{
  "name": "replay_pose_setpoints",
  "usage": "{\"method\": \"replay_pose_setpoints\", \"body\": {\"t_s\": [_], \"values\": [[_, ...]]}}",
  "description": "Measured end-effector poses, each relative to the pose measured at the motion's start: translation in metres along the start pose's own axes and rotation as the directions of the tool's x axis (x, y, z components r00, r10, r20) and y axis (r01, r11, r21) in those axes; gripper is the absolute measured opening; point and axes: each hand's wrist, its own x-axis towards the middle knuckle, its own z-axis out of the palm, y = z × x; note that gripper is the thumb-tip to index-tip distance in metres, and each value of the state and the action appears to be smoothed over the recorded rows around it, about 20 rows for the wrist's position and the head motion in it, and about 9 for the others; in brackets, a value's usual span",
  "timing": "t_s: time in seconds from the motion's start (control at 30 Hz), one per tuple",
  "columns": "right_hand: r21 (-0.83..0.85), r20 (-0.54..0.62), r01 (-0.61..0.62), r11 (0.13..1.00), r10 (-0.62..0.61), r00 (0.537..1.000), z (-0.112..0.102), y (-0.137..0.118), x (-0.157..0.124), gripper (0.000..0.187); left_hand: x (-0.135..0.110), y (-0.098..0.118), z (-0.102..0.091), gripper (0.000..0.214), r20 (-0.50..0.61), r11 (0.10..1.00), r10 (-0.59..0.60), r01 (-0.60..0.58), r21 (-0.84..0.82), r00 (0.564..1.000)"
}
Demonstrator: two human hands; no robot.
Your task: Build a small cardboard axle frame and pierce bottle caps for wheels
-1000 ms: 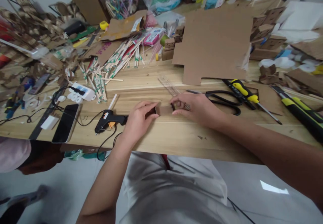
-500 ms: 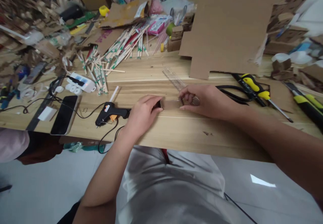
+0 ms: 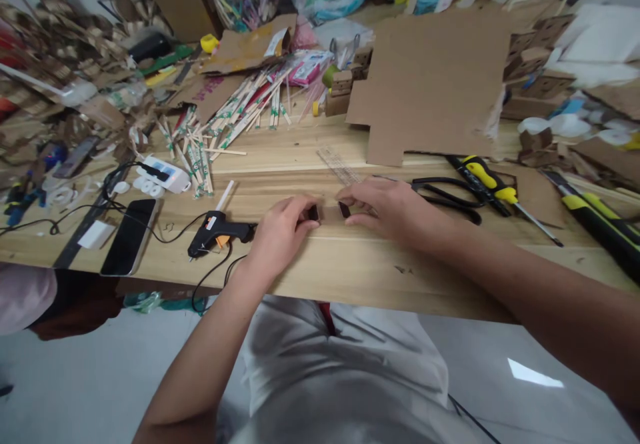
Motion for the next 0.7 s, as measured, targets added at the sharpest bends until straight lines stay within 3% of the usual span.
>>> {"method": "replay_pose_setpoints", "body": {"t_s": [0.1,0.27,0.47,0.6,0.7], "values": [[-0.072,0.041,0.067,0.995,-0.064,0.997,0.002,0.001,0.0,0.026,-0.002,-0.004,0.003,0.019,0.001,0.994,0.111,-0.111,0.012,0.994],[-0.16,0.081,0.112,0.981,-0.1,0.992,0.013,0.0,0.003,0.026,-0.005,-0.006,0.006,0.02,0.018,0.967,0.213,-0.213,0.137,0.977],[-0.282,0.09,0.095,0.955,-0.073,0.993,0.018,-0.011,0.006,0.027,-0.001,0.007,0.001,0.027,0.129,0.91,0.181,-0.216,0.354,0.975],[-0.198,0.114,0.068,0.978,-0.046,0.992,0.011,-0.014,0.014,0.028,0.006,0.017,-0.003,0.027,0.226,0.881,0.115,-0.204,0.427,0.967],[-0.131,0.174,-0.039,0.991,0.062,0.983,0.005,-0.017,0.024,0.023,0.012,0.02,-0.007,0.026,0.289,0.891,0.076,-0.195,0.409,0.954]]}}
